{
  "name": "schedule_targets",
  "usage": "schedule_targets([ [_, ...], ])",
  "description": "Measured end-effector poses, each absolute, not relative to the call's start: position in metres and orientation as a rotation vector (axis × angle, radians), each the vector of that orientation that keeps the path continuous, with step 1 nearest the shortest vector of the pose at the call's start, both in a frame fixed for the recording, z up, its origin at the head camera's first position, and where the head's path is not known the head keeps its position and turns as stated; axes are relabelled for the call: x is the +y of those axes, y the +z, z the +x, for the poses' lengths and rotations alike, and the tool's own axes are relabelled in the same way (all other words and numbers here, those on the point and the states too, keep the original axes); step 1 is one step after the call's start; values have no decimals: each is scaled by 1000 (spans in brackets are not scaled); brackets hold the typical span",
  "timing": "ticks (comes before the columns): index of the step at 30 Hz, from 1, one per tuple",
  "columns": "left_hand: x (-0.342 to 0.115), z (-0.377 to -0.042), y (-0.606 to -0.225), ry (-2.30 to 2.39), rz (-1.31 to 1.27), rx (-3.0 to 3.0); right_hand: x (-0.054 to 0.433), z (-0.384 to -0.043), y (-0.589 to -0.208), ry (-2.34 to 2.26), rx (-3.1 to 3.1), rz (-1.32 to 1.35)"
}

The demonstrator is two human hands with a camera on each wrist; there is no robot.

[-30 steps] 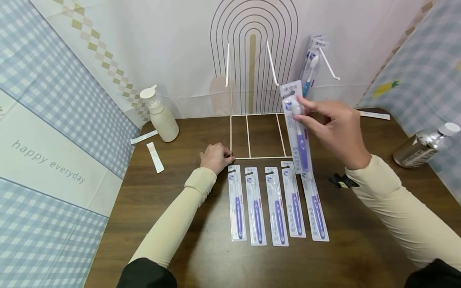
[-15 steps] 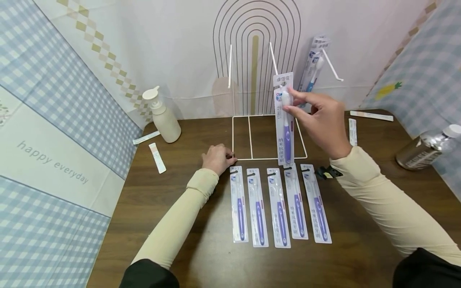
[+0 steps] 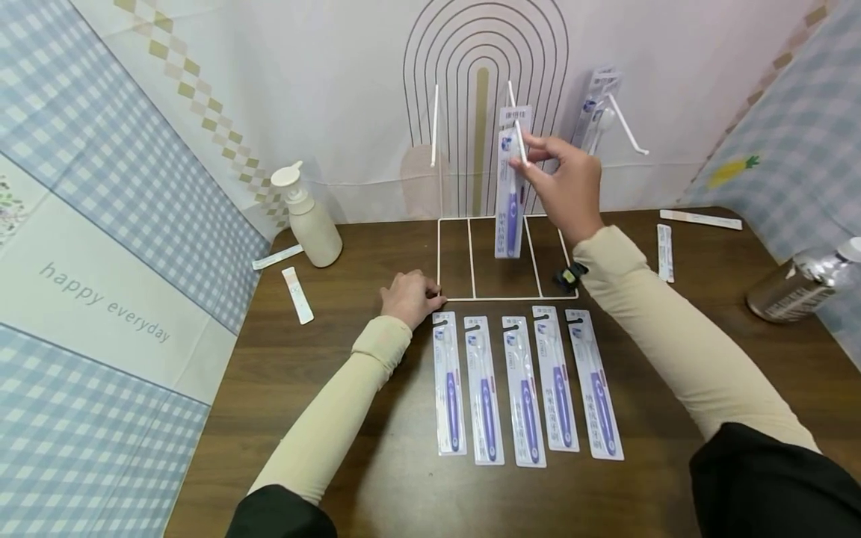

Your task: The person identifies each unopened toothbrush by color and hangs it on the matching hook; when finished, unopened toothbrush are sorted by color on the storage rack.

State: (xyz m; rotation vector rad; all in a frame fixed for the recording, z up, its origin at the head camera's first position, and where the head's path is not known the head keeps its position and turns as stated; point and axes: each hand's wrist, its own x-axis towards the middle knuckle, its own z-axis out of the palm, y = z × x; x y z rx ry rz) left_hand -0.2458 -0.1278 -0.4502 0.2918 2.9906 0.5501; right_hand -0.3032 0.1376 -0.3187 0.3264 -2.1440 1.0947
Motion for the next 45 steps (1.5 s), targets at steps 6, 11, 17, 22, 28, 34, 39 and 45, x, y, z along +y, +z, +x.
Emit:
schedule_targets([
  [6, -128, -247, -451, 545, 290, 3007, 132, -348, -314, 1061, -2204, 160],
  [11, -127, -245, -451, 546, 292, 3007, 128, -364, -313, 1059, -2237, 90],
  [17, -129, -246, -452, 543, 293, 3019, 128, -368, -315, 1046, -2227, 104],
  [22, -133, -248, -450, 519, 303, 3033, 134, -357, -316, 1090, -2163, 134],
  [28, -137, -247, -451, 550, 300, 3028, 153, -315, -326, 1188, -2142, 219],
  [34, -139, -246, -453, 573, 282, 3026, 186, -255, -357, 1194, -2297, 246],
  [39, -138, -246, -458, 566, 273, 3012, 219, -206, -403, 1134, -2531, 244],
  [45, -139, -250, -455, 553, 274, 3010, 247, -161, -452, 1097, -2813, 197],
])
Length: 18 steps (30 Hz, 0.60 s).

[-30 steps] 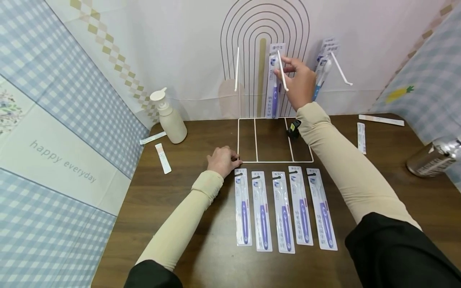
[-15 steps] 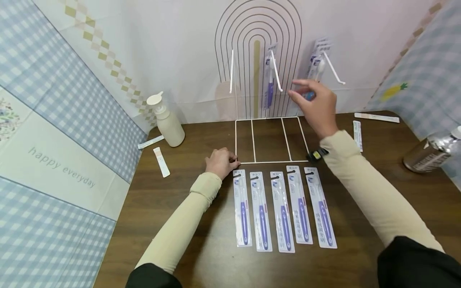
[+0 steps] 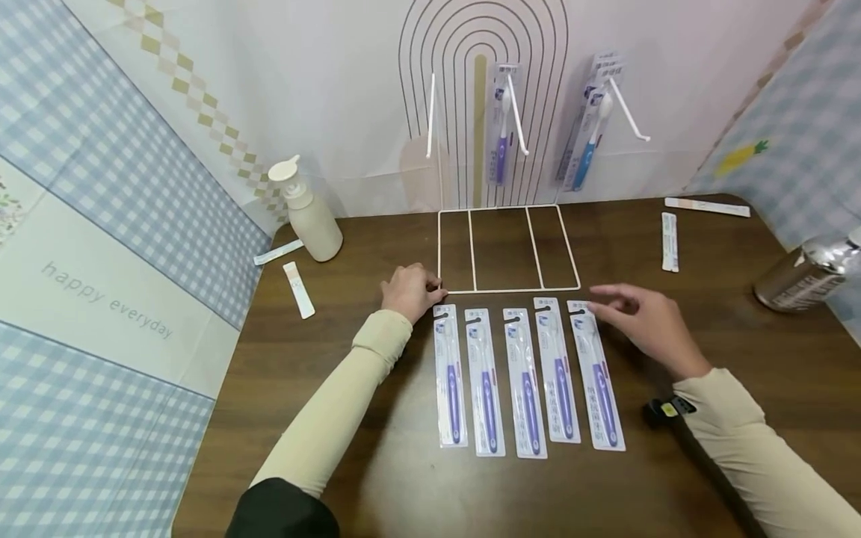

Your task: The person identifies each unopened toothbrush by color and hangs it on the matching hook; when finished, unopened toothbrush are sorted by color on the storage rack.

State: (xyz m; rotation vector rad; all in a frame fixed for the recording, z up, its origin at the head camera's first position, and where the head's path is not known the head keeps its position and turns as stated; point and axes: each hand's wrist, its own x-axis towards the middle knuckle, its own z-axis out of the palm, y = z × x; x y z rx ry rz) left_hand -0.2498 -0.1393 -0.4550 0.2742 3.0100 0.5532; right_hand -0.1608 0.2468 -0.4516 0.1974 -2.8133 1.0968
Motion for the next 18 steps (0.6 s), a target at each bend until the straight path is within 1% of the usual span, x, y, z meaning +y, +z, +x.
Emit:
schedule_targets([
  [3, -138, -250, -453, 545, 269, 3008, 254, -151, -464, 1088, -2920, 181],
  [6, -138, -251, -450, 537, 262, 3000, 254, -149, -470, 1073, -2986, 223],
  [18, -138, -248, -451, 539, 273, 3022, 252, -148, -472, 1041, -3073, 248],
])
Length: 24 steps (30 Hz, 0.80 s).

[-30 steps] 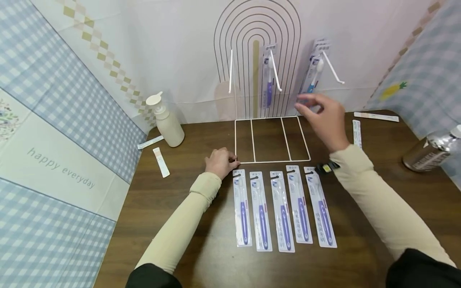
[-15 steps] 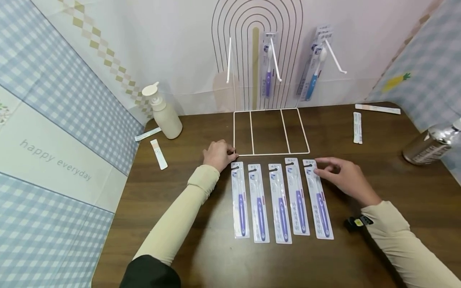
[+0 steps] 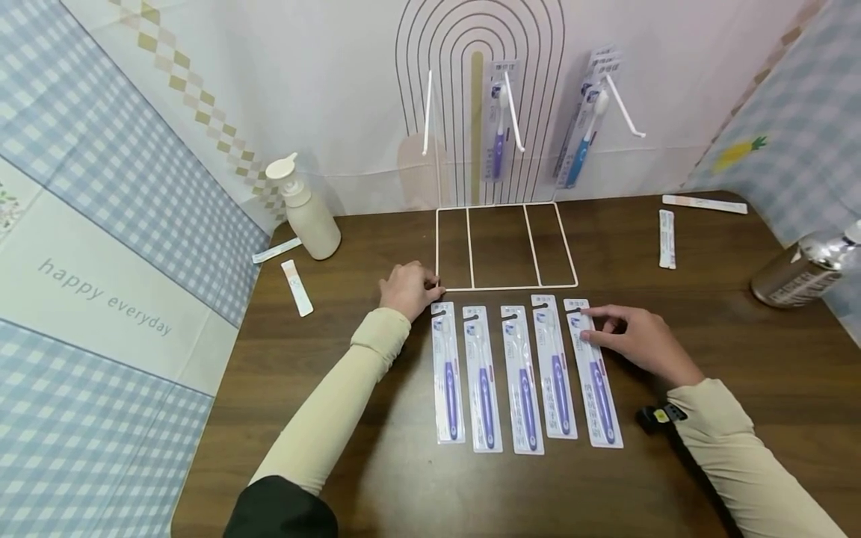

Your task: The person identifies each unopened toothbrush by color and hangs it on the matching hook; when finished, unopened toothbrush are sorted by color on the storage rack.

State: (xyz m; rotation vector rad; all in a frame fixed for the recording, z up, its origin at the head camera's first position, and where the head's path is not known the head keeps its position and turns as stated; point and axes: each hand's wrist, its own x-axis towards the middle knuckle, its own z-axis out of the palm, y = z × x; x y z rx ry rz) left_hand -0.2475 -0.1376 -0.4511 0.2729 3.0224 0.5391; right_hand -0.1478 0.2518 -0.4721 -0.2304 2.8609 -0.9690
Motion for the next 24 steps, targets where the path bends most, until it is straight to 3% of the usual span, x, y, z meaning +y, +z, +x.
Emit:
schedule_targets([
  [9, -139, -245, -453, 530, 268, 3005, 241, -156, -459, -1055, 2978, -311],
  [24, -137, -248, -451, 529, 264, 3004, 173, -192, -325, -1537, 3448, -981],
])
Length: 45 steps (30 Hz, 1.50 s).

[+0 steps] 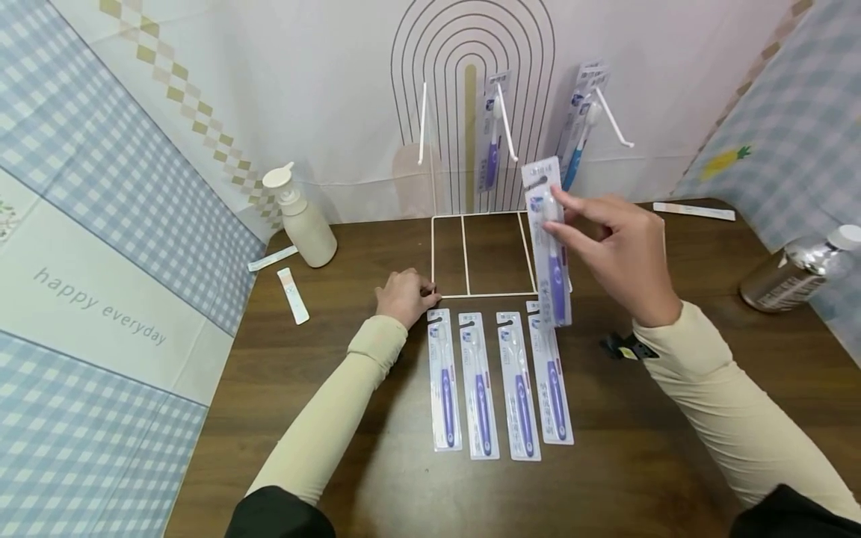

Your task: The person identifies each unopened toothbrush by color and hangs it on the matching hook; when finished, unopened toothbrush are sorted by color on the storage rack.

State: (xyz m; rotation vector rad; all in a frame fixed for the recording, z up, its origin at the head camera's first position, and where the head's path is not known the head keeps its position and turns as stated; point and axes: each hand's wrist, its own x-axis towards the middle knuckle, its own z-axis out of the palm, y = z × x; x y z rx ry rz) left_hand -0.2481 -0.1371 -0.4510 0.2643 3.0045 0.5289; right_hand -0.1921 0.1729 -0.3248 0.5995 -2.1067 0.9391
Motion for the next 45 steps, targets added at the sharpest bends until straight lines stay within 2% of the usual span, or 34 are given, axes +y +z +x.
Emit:
schedule_targets([
  [6, -137, -248, -451, 526, 270, 3013, 151, -204, -307, 979, -2055, 649],
  [16, -137, -248, -454, 531, 275, 3024, 134, -230, -319, 1135, -2052, 521],
  [27, -139, -248, -451, 521, 263, 3031, 115, -312, -323, 1175, -2109, 243],
  [33, -135, -247, -455, 531, 277, 3022, 117, -343, -320, 1152, -2169, 162],
  [45, -133, -247, -455, 537, 272, 3017, 122, -359, -321, 1155, -2176, 134],
])
